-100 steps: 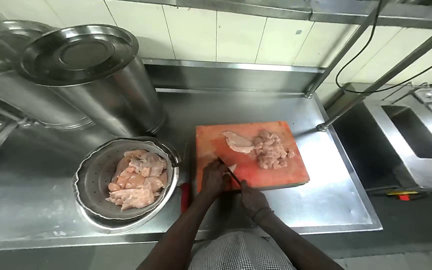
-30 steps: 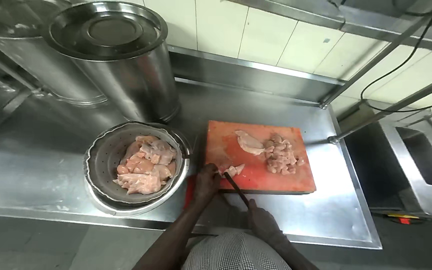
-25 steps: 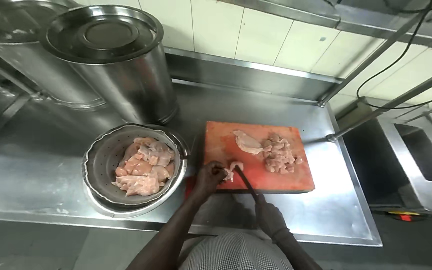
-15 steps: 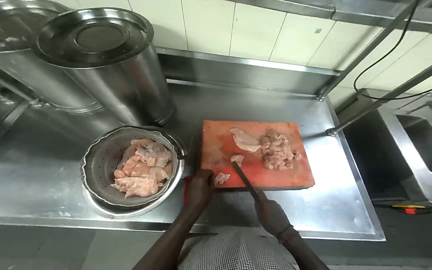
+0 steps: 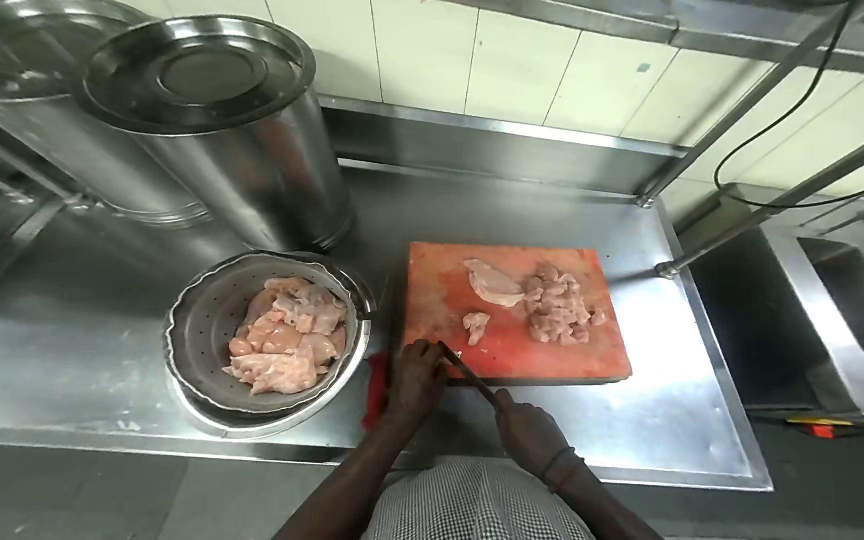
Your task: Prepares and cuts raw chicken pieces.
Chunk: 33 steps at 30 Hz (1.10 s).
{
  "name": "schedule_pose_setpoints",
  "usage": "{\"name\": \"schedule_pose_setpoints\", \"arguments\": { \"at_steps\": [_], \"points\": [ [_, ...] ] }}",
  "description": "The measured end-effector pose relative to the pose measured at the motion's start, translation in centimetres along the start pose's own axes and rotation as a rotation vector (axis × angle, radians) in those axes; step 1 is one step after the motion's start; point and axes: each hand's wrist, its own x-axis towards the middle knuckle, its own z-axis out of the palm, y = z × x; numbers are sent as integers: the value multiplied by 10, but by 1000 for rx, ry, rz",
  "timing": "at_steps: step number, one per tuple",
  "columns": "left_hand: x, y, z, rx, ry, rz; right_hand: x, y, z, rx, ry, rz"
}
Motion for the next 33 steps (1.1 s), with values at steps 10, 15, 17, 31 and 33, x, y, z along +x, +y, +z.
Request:
{"name": "schedule_pose_setpoints", "arguments": {
  "at_steps": [10,15,17,31,33],
  "points": [
    [3,1,0,43,-41,-9,50,-34,14,40,29,-86],
    [8,9,-6,20,-24,-134,39,-14,25,65,-22,-73],
    [9,9,-14,-35,-14,-182,29,2,30,56,-57,-58],
    [62,51,-6,-76,-306,-190,-24,139,101,1098,708,290],
    [90,57,1,-30,-414,-203,-30,147,111,1227,746,335]
  ]
}}
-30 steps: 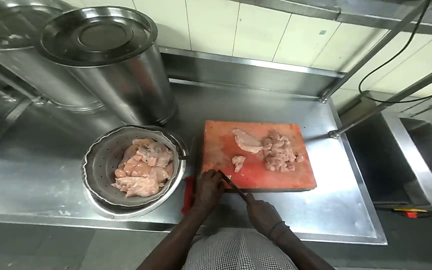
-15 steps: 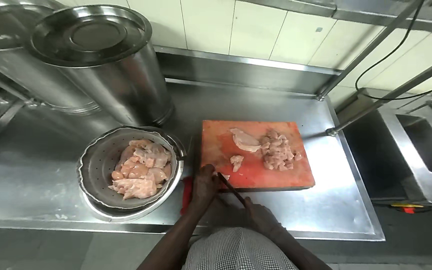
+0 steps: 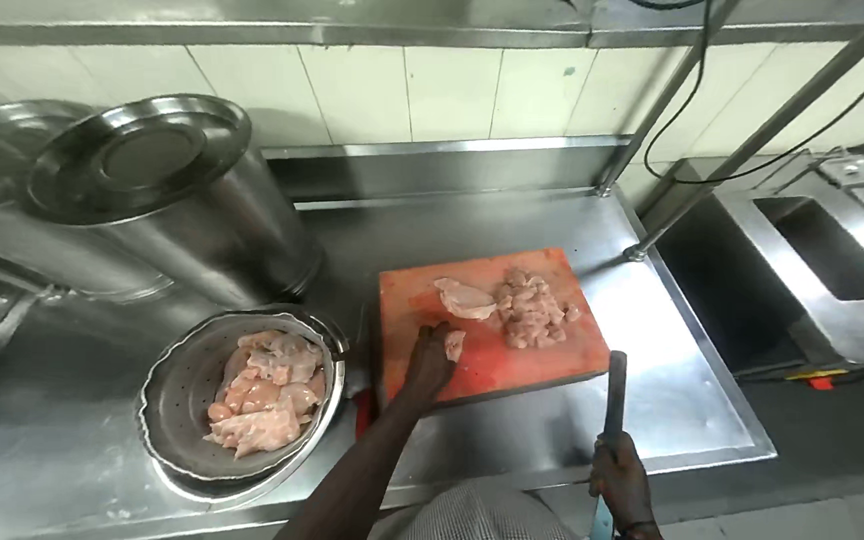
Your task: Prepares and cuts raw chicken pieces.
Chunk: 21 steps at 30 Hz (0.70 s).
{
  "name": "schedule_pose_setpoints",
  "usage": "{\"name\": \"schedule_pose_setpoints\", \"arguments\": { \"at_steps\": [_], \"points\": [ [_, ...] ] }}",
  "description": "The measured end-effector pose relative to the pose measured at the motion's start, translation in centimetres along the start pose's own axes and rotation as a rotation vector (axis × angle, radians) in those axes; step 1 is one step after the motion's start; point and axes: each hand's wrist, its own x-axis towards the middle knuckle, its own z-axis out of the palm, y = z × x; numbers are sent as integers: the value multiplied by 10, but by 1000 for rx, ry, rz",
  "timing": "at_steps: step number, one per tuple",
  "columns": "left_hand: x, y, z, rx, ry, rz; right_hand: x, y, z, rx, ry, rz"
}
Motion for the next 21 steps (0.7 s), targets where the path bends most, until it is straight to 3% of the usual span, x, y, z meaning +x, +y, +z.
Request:
{"name": "schedule_pose_setpoints", "arguments": {
  "at_steps": [6,10,15,17,21],
  "points": [
    [39,24,3,362,-340,178,1,16,-1,356,83,42],
    [37,67,4,156,-431,157,6,15,-4,437,50,91],
    [60,133,2,-444,-412,189,8,19,-5,445,37,101],
    [77,139,-4,-340,-372,226,9,19,-5,432,35,108],
    [109,107,-21,130,-172,204,10,21,-6,430,21,100]
  ]
}}
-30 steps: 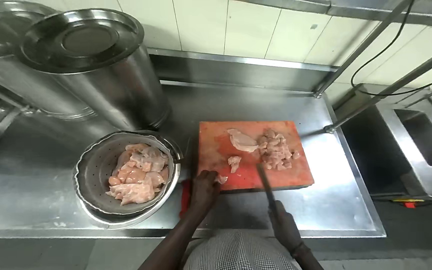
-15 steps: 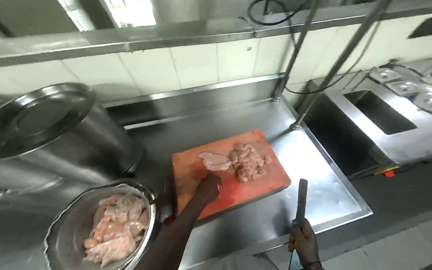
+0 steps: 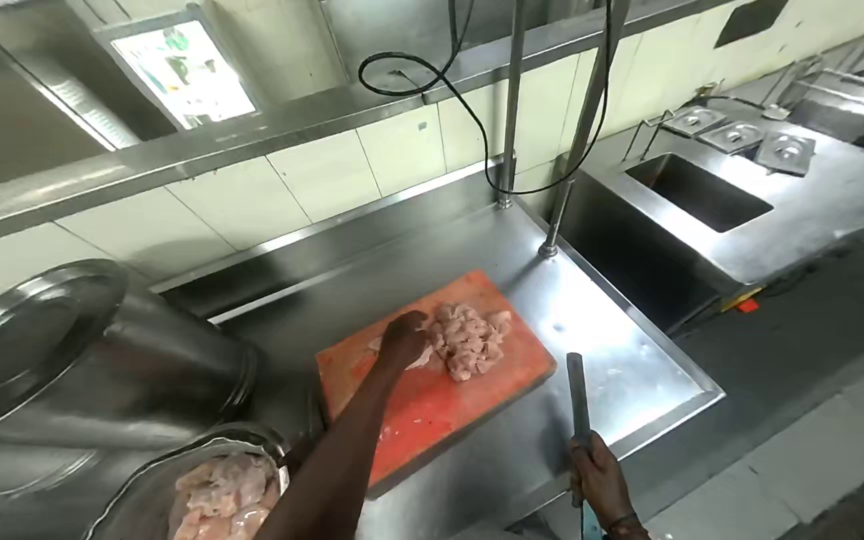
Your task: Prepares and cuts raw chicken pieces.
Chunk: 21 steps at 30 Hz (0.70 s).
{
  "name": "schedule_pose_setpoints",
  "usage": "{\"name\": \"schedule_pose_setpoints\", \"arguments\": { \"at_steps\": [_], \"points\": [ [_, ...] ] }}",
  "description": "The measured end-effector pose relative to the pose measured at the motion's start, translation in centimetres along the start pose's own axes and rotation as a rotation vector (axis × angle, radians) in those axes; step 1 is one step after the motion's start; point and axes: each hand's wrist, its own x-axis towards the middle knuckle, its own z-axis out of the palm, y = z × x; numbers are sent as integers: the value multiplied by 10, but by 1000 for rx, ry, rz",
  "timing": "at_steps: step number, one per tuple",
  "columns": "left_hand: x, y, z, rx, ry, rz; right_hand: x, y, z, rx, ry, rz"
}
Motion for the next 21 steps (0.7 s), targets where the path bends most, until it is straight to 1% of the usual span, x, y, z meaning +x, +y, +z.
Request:
{"name": "schedule_pose_setpoints", "arguments": {
  "at_steps": [1,3,4,5,7,10,12,15,18,21],
  "points": [
    [2,-13,-2,93,41,-58,1,1,-1,-6,-4,3],
    [2,-38,-3,255,92,-232,0,1,-2,-13,-9,7],
    [1,-50,-3,293,88,-294,1,1,-2,-14,-9,6],
    [0,-64,-3,285,81,-318,1,1,-2,-8,-10,7],
    [-2,-81,-2,197,78,-313,1,0,-2,2,-12,5],
    [-8,-80,-2,101,48,-297,0,-1,-1,8,-14,8],
    [-17,-75,-1,2,82,-260,0,-2,-1,5,-20,4],
    [-34,-71,4,-350,160,-199,0,-2,-1,11,-17,-1],
    [-61,-51,-3,-594,138,-119,0,-3,-1,3,-25,1],
    [-91,-27,-25,-647,34,-21,0,-5,-1,-14,-30,8]
  ]
}}
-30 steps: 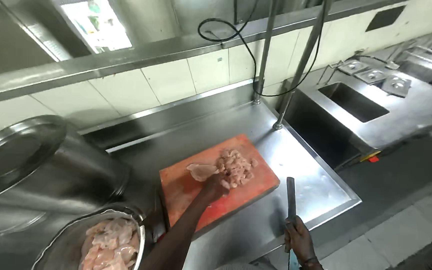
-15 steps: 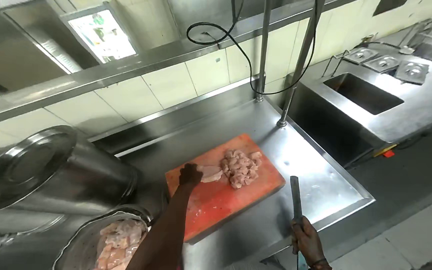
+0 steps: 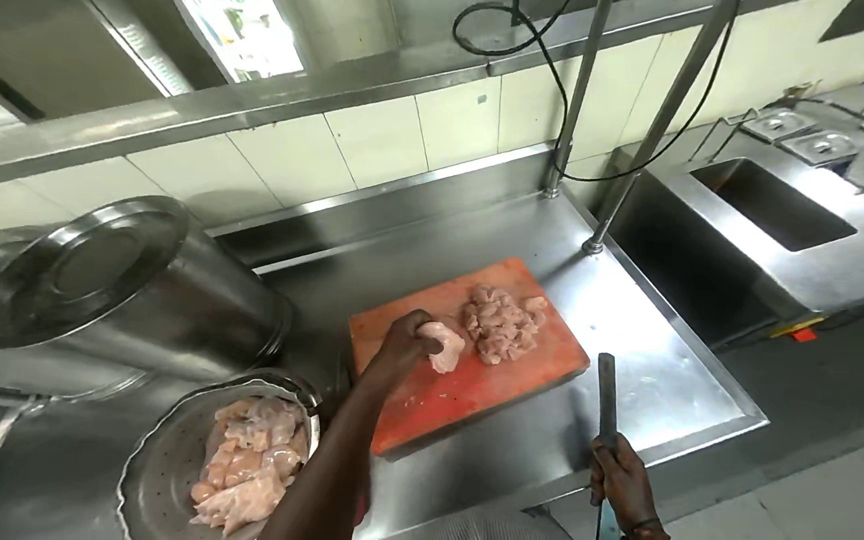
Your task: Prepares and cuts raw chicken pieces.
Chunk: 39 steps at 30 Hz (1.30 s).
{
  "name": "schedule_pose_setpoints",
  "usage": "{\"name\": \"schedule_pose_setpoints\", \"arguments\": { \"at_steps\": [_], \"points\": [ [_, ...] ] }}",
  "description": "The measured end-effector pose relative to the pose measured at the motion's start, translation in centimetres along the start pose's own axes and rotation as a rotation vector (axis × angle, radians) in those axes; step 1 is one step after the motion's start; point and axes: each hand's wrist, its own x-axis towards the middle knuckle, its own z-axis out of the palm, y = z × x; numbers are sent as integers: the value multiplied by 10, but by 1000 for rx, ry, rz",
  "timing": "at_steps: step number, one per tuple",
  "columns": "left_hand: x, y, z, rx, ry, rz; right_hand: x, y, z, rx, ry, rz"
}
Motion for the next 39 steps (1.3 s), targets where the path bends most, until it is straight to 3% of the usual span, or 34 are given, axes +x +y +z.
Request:
{"name": "schedule_pose_setpoints", "arguments": {
  "at_steps": [4,13,23,29,35,39],
  "points": [
    [-13,5,-17,2,-50,48,-1,-3,1,-8,-1,1],
    [-10,-92,-36,393,268,-192,-8,-14,13,-137,60,20],
    [21,-91,-8,617,274,-223,-17,-62,71,-269,-173,-181],
    [18,-71,4,408,86,-97,-27,-66,87,-316,-298,-173],
    [-15,-34,-6,-102,146,-45,-32,-70,83,-364,-342,-161],
    [-12,-65,-24,-30,251,-88,-28,-80,92,-448,-369,-213]
  ]
}}
